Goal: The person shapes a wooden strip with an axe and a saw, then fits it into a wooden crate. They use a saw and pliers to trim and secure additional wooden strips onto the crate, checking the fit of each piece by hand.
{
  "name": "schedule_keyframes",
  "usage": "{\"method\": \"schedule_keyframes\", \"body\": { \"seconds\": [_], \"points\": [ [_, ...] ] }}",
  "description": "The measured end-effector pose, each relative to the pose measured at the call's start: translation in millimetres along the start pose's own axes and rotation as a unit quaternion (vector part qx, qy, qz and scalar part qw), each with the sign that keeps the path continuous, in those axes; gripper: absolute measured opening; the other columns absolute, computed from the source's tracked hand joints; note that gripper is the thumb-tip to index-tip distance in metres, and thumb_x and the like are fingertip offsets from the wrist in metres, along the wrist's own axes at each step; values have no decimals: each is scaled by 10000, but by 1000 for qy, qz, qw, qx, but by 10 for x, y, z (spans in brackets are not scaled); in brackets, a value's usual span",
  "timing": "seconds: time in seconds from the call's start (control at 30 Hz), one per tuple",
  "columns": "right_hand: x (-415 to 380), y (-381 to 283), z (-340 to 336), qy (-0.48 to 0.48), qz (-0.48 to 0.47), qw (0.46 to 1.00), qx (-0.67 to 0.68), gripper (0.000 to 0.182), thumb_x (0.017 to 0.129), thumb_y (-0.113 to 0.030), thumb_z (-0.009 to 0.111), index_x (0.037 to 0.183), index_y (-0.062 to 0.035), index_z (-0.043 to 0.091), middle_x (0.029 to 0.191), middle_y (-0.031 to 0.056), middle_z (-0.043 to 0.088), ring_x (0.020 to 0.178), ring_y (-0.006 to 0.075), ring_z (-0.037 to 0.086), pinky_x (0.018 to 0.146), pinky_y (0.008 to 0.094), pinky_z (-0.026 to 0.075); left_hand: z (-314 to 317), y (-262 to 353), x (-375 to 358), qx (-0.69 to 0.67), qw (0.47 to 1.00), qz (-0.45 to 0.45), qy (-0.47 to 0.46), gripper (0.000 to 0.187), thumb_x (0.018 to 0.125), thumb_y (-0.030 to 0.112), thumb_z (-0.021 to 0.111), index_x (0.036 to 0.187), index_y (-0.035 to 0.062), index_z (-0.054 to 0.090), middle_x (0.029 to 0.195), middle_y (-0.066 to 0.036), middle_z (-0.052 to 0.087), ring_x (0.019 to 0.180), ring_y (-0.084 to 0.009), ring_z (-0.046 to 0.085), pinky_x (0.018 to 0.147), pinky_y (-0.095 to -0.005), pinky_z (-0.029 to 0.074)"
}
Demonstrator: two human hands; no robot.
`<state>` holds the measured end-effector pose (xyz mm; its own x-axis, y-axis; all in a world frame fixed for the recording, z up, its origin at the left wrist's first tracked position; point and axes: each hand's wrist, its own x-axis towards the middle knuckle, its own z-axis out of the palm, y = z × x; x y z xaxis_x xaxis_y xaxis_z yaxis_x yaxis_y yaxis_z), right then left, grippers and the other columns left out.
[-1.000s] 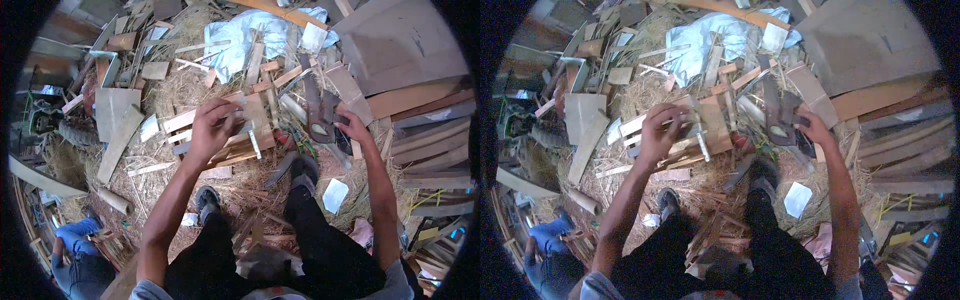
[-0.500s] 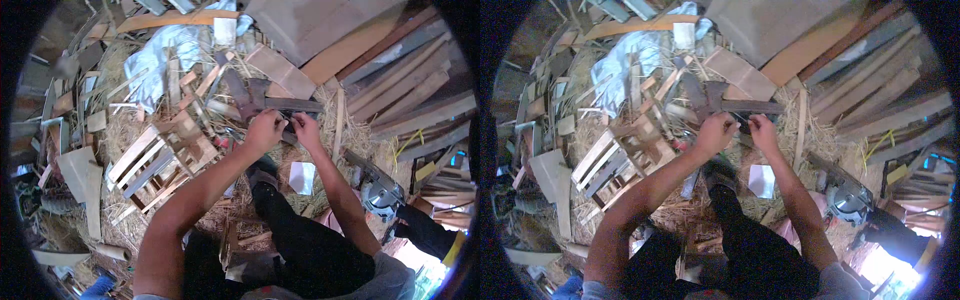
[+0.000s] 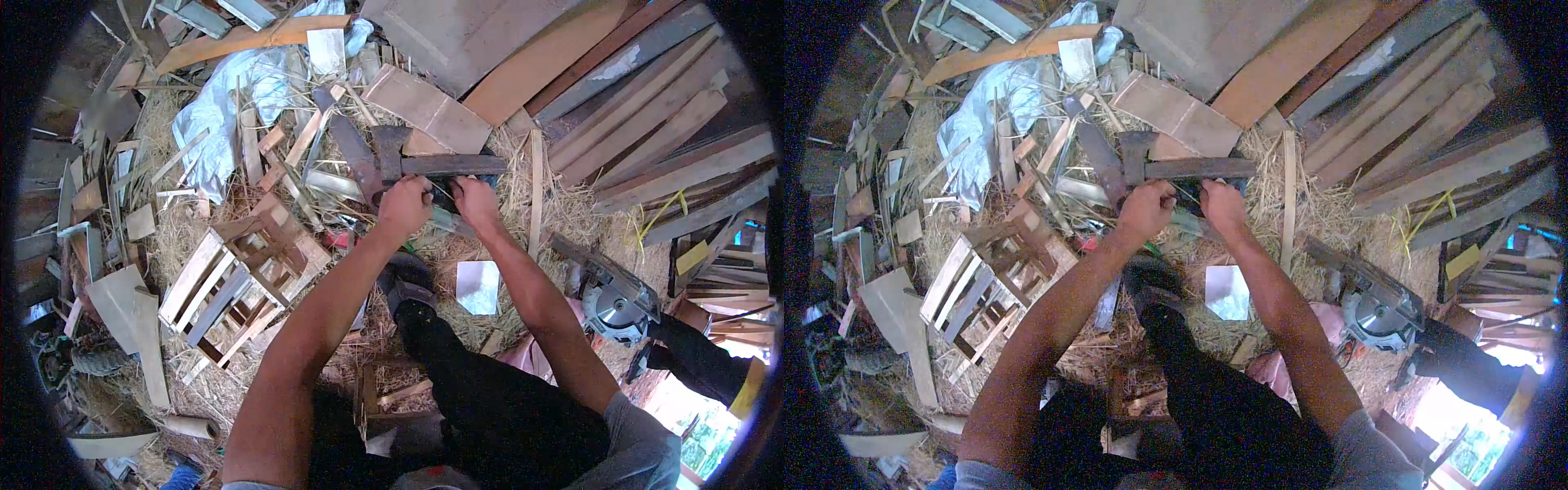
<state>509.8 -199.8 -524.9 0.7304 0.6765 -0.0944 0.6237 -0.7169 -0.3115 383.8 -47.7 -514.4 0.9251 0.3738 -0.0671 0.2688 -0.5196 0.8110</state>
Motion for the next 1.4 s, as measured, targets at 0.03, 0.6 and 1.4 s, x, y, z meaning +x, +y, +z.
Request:
{"method": "schedule_keyframes", "body": {
  "seconds": [0.03,0.6,1.4],
  "points": [
    [0,21,23,4,-4,1000,9,177,910,-247,622,927,-89,701,850,217,675,781,426,656,713,515,533,0,2,5,-4,1000,-3,-1,177,815,136,672,978,69,671,1005,-180,665,944,-378,655,830,-487,531],
    [-200,-273,-454,32,95,924,369,269,961,-258,643,997,2,702,642,27,607,594,69,548,561,257,446,-128,266,88,-176,982,35,56,214,812,90,709,1016,50,659,923,-184,701,861,-354,688,753,-421,548],
    [485,-336,-390,-101,-210,971,-51,602,783,-192,773,1321,-57,538,1327,174,549,1241,368,510,1044,471,369,-2753,629,-1702,-88,958,16,271,126,838,44,735,962,58,744,996,-79,732,979,-199,672,896,-347,509]
  ]
}}
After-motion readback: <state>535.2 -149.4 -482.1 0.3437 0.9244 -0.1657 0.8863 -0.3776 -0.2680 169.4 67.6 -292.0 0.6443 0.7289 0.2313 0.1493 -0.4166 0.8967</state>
